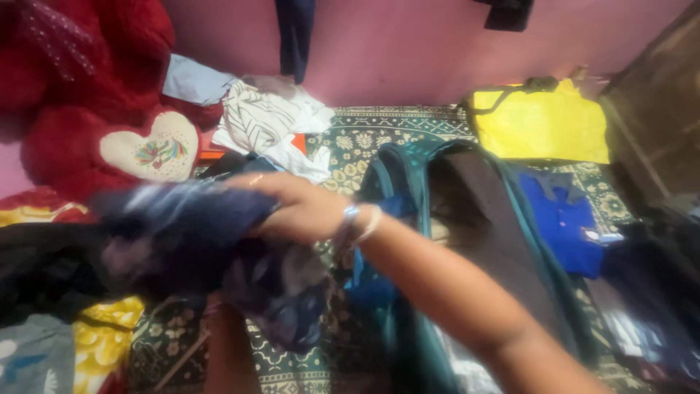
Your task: The person packs folded clothes into a teal suitcase. They pick up various garments from a pile on the bed, fold them, and place them inside the suitcase one by one.
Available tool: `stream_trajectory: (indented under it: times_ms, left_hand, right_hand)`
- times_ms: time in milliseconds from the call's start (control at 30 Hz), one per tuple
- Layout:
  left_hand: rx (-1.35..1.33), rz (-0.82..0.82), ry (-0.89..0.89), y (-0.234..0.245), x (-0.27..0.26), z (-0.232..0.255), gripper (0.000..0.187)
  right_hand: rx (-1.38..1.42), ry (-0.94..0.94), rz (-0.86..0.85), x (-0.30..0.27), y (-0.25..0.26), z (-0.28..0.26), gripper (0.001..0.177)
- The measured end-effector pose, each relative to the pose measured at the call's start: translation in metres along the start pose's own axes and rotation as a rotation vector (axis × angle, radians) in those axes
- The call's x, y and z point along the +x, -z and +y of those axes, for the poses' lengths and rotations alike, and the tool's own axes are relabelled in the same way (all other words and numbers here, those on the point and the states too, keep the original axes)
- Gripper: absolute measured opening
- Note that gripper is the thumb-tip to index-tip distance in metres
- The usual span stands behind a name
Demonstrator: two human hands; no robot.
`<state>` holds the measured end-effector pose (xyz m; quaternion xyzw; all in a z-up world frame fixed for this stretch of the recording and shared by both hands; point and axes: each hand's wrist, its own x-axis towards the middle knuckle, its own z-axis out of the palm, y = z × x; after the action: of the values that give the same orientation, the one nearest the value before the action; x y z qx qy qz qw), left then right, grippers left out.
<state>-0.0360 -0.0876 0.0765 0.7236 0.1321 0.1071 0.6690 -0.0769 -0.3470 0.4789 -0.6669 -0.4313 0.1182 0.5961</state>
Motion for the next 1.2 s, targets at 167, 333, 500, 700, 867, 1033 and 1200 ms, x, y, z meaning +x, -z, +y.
stream_trajectory:
  times_ms: [167,333,500,700,867,1033,1200]
  left_hand:
    - [0.225,-0.125,-0.281,-0.020,-0.005,0.044,0.044]
    - [-0.082,-0.095,0.147,-0.075,-0.038,0.162,0.041]
    - [-0.105,-0.356,0.280,-0.157,-0.089,0.270,0.046]
    - [0.125,-0.551,-0.267,-0.282,-0.148,0.308,0.080]
    - [0.159,-0.694,-0.399,-0.360,-0.202,0.287,0.098]
    - [0.281,-0.720,-0.493,-0.423,-0.180,0.225,0.091]
    - [1.029,-0.807,-0.550,-0.430,-0.085,0.170,0.046]
  right_hand:
    - [0.025,-0.396,0.656,-0.068,0.068,-0.006,0.039]
    - [-0.137,-0.294,0.905,-0.177,0.139,0.013,0.029]
    - [-0.881,-0.520,0.915,-0.270,0.179,0.040,0.047]
    - [-0.833,-0.708,0.805,-0.342,0.194,0.086,0.058]
    - [-0.842,-0.836,0.323,-0.384,0.220,0.164,0.046]
    - [-0.862,-0.877,0.270,-0.381,0.251,0.237,0.030]
    - [-0.954,-1.065,0.227,-0.368,0.289,0.221,0.051]
